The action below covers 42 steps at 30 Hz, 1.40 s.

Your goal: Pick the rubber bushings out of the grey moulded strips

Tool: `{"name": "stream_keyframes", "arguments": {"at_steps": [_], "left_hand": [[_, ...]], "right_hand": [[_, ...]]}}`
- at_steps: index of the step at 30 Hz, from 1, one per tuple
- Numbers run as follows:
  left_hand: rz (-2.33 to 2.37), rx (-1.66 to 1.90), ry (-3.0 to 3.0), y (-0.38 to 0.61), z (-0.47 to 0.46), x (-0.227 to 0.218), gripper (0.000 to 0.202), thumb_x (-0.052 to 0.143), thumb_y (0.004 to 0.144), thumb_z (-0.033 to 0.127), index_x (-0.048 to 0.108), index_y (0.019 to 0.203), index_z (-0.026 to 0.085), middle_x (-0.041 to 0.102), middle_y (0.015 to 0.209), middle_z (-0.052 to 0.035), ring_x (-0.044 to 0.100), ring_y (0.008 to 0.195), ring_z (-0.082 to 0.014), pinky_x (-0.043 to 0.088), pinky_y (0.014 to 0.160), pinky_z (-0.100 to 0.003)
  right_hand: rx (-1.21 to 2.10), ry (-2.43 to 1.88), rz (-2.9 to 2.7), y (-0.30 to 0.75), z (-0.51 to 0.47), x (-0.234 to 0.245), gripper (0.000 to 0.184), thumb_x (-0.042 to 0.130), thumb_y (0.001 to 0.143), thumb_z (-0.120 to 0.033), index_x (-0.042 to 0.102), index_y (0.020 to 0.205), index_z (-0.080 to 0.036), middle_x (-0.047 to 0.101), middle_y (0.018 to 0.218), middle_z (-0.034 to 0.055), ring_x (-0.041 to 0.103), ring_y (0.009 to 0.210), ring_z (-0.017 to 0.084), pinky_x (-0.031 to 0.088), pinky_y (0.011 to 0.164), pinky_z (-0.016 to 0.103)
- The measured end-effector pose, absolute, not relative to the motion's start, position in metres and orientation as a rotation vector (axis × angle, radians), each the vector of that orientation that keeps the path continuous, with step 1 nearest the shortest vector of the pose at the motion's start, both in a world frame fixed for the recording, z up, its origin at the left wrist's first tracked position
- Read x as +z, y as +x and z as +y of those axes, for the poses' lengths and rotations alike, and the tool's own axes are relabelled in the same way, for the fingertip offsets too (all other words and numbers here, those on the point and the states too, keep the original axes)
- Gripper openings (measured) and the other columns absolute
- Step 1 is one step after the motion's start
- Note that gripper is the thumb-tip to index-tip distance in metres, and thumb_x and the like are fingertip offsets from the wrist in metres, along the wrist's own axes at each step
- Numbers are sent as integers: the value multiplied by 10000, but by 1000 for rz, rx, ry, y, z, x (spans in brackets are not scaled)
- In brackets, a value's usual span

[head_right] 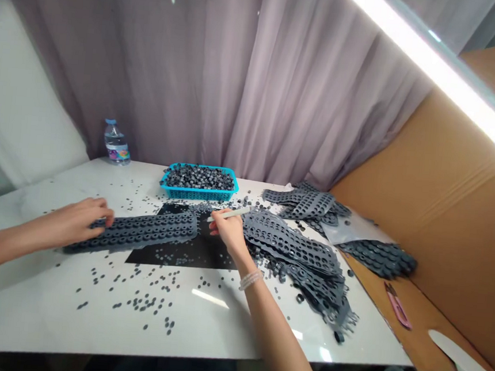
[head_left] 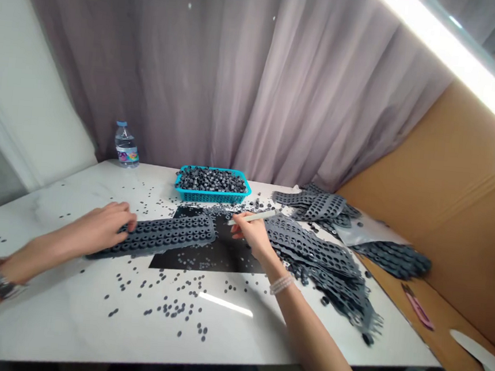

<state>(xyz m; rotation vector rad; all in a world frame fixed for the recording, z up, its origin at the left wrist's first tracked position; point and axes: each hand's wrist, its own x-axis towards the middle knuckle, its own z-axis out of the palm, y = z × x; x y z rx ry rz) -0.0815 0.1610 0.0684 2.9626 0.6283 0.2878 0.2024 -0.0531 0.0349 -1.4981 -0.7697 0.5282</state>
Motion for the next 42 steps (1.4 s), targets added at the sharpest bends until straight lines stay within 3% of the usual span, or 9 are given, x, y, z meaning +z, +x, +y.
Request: {"name": "stream_keyframes", "arguments": {"at_steps": [3, 10, 25, 33, 39, 42], "left_hand": [[432, 238, 2888, -29, 134, 61, 209, 459, 831, 238, 660, 867, 192, 619, 914, -74, 572, 870, -205, 417, 816, -336], [207, 188, 2749, 51, 97, 28, 296, 448, 853, 165, 622, 1088, 211, 619, 1100, -58, 554, 1059, -190, 382, 925, -302], [196, 156, 2788, 59, 91, 20, 146, 470, 877, 189, 613, 910, 186, 597, 966, -59, 565, 940, -206, 417, 828, -345], [263, 183, 2864, 63, 89, 19, 112, 486, 859, 167, 587, 811, 178, 619, 859, -62, 588, 818, -200, 420, 706, -325], [321, 224, 2755, 67, 89, 25, 205, 475, 819, 98, 616, 690, 173, 655, 707, -40, 595, 671, -162, 377, 623, -291], [390, 253, 2661, 65, 86, 31, 216, 495, 801, 92, 675, 714, 173, 685, 687, -18, 610, 653, -147, 374, 623, -271]], "right_hand": [[583, -1507, -782, 201, -35, 17, 222, 598, 786, -369, 525, 700, -178, 596, 529, -4, 567, 478, 104, 511, 452, 209], [667, -1537, -895, 193, -36, -9, 324, 524, 859, -498, 505, 729, -202, 590, 538, -30, 591, 459, 117, 545, 468, 244], [640, -1665, -987, 187, -42, 2, 326, 510, 896, -489, 509, 725, -211, 606, 555, -24, 611, 485, 137, 500, 501, 238], [439, -1905, -1125, 175, -38, 20, 278, 435, 940, -343, 456, 687, -229, 606, 563, -7, 603, 512, 158, 418, 538, 245], [335, -2061, -1184, 167, -35, 32, 276, 406, 935, -255, 390, 660, -237, 573, 549, -5, 583, 548, 169, 385, 606, 273], [341, -2088, -1182, 166, -36, 34, 278, 411, 929, -241, 380, 653, -239, 563, 543, -8, 571, 550, 168, 367, 603, 274]]}}
